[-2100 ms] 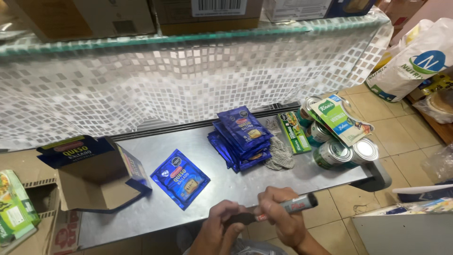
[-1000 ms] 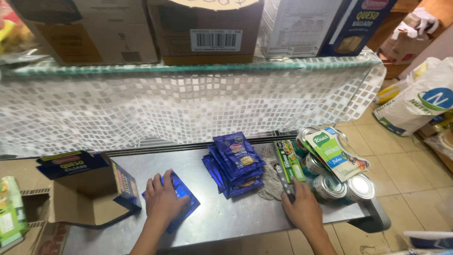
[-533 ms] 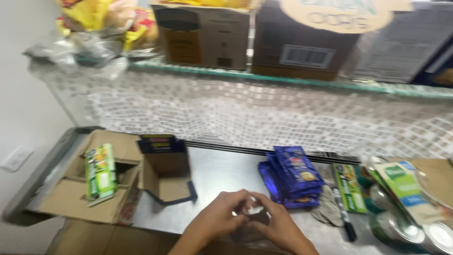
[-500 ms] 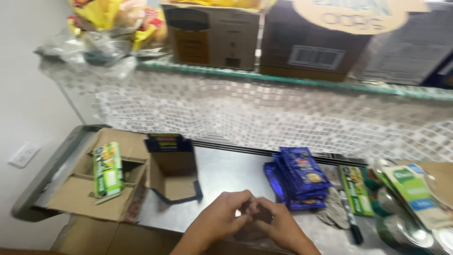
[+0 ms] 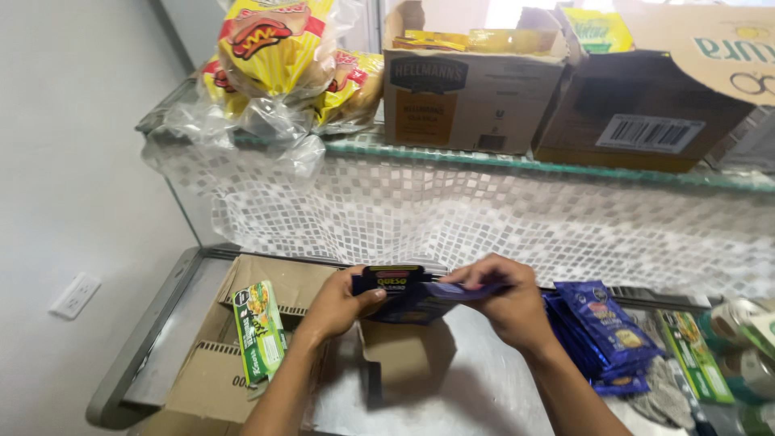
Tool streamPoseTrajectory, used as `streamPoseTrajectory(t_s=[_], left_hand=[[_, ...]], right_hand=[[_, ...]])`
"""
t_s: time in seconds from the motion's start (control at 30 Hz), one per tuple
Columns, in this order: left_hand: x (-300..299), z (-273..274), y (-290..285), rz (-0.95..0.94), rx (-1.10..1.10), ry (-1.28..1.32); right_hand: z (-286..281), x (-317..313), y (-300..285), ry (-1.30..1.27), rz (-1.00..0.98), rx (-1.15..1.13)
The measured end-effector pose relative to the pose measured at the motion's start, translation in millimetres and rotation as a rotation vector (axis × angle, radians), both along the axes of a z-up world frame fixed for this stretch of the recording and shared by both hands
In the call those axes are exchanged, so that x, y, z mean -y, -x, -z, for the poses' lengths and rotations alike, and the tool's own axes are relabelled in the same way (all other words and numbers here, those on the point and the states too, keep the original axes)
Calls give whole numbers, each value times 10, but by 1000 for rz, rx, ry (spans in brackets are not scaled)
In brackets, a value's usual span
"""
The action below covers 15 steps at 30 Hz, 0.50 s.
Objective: The person marks pricing information on several packets of grated cheese using a marker and places the marked packets into a small cardboard box.
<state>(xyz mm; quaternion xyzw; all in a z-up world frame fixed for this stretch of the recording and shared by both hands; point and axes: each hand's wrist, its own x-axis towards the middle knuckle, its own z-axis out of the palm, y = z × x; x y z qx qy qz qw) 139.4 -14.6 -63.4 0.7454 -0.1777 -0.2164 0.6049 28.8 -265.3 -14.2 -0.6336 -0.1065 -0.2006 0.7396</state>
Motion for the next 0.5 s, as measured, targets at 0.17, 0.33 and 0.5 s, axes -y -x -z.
streamPoseTrajectory(t_s=[0.17, 0.33, 0.5], left_hand=[[320, 141, 92, 43, -215, 13], [658, 536, 72, 101, -392, 86], [1101, 644, 254, 206, -494, 99]], right_hand=[[-33, -129, -108, 495, 164, -430], [28, 322, 122, 810, 263, -569], [79, 460, 297, 1040, 222, -537]])
